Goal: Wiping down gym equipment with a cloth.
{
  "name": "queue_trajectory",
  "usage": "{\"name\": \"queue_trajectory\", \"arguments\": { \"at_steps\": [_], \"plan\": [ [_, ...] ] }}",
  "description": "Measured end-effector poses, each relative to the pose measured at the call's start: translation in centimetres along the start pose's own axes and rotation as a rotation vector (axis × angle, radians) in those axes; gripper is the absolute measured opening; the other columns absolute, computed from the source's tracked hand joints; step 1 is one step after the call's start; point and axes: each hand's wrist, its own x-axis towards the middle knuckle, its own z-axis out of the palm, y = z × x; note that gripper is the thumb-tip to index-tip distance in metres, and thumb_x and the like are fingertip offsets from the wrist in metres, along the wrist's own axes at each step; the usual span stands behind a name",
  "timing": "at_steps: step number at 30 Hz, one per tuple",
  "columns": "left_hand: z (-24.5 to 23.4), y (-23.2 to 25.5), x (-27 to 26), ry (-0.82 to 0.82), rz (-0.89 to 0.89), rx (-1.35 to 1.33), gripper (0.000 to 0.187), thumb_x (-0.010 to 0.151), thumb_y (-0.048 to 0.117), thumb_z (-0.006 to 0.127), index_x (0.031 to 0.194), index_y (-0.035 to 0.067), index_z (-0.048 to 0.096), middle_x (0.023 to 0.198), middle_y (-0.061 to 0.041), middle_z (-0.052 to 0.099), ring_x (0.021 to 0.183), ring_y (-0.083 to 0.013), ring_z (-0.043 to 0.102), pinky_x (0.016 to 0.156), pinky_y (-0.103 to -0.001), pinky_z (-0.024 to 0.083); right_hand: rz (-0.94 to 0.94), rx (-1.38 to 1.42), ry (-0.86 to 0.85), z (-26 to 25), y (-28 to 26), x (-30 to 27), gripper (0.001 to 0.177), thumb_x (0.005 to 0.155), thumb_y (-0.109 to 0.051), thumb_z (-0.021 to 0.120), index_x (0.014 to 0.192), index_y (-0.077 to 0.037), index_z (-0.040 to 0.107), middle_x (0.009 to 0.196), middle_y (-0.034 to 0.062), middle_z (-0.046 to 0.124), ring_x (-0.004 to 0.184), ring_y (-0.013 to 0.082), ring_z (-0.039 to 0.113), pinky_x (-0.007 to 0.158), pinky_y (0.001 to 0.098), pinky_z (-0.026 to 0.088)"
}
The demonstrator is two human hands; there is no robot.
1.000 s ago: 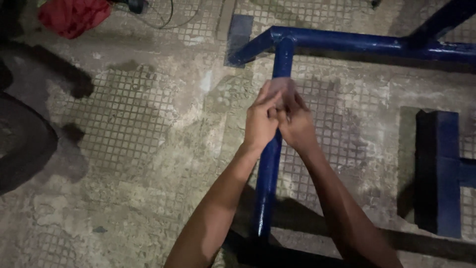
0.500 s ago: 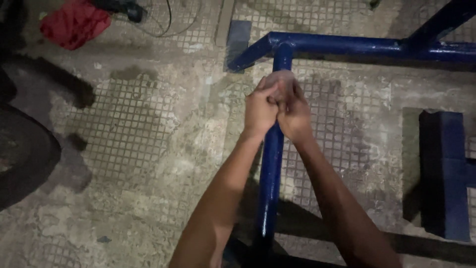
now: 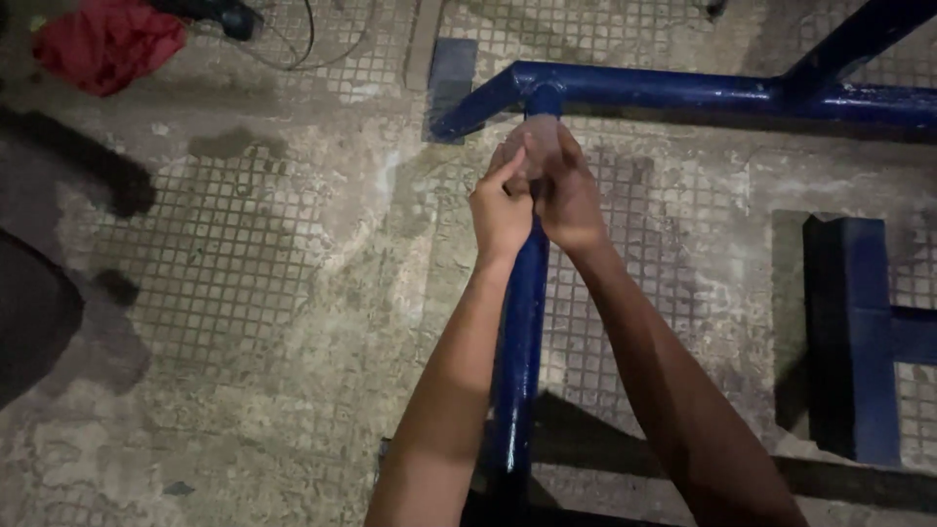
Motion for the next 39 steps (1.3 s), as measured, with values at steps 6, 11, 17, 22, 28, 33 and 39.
{"name": "queue_trajectory", "arguments": {
  "at_steps": [6,11,17,22,28,33,39],
  "plan": [
    [-0.5,2.7,-0.3,-0.074,0.260,0.128,0.057,0.075,-0.014,0.058,0.126,0.007,0.072,0.154,-0.020,0.053,0.134,-0.0328,0.062,0.103,-0.037,0.057,0.419,0.202,-0.087,-2.4,-4.4,0.6,0.046,0.098,-0.012,0.067,0.143,-0.010,0.058,0.122,0.0246,0.068,0.109,0.0378,0.072,0.092,0.0419,0.056],
    [-0.1,3.7,0.7,-0.079,0.260,0.219,0.052,0.081,-0.012,0.061,0.127,0.010,0.073,0.150,-0.022,0.053,0.124,-0.0349,0.065,0.100,-0.038,0.058,0.427,0.151,-0.071,-1.8,-2.5,0.7,0.042,0.100,-0.018,0.070,0.141,-0.012,0.063,0.119,0.0233,0.071,0.112,0.0369,0.074,0.093,0.0409,0.057],
    [0.3,2.1,2.1,-0.021,0.148,0.228,0.048,0.088,-0.006,0.061,0.132,0.012,0.069,0.145,-0.019,0.059,0.123,-0.0380,0.065,0.100,-0.040,0.058,0.035,0.073,-0.022,-0.9,-0.7,2.7,0.050,0.095,-0.017,0.075,0.143,-0.010,0.061,0.143,0.0278,0.056,0.127,0.0485,0.060,0.102,0.0498,0.054],
    [-0.1,3.8,2.2,-0.074,0.130,0.376,0.049,0.088,-0.004,0.062,0.134,0.012,0.069,0.149,-0.021,0.052,0.119,-0.0400,0.063,0.099,-0.042,0.055,0.071,0.040,-0.070,-1.6,-1.3,3.1,0.054,0.091,-0.018,0.076,0.141,-0.005,0.062,0.139,0.0326,0.057,0.118,0.0515,0.058,0.093,0.0508,0.052],
    [1.2,2.7,3.6,-0.183,0.344,0.439,0.063,0.080,-0.010,0.061,0.138,0.014,0.066,0.158,-0.018,0.047,0.140,-0.0380,0.053,0.116,-0.040,0.048,0.309,0.288,-0.015,-1.0,0.0,2.7,0.035,0.092,-0.014,0.070,0.126,-0.007,0.064,0.109,0.0173,0.075,0.102,0.0347,0.075,0.088,0.0438,0.058],
    [3.3,2.4,5.5,-0.141,0.415,0.543,0.057,0.088,-0.009,0.061,0.141,0.010,0.062,0.159,-0.021,0.040,0.145,-0.0431,0.045,0.116,-0.040,0.046,0.215,0.037,0.035,-1.7,0.5,4.8,0.035,0.095,-0.003,0.064,0.129,-0.005,0.071,0.123,0.0227,0.068,0.109,0.0443,0.066,0.090,0.0489,0.056],
    [2.6,3.8,5.9,-0.052,0.157,0.322,0.053,0.091,-0.002,0.061,0.141,0.016,0.064,0.151,-0.022,0.053,0.116,-0.0430,0.066,0.096,-0.046,0.057,-0.023,-0.171,-0.009,-1.3,0.3,6.9,0.049,0.090,-0.012,0.070,0.138,0.000,0.065,0.143,0.0327,0.050,0.129,0.0530,0.048,0.109,0.0563,0.042]
  ]
}}
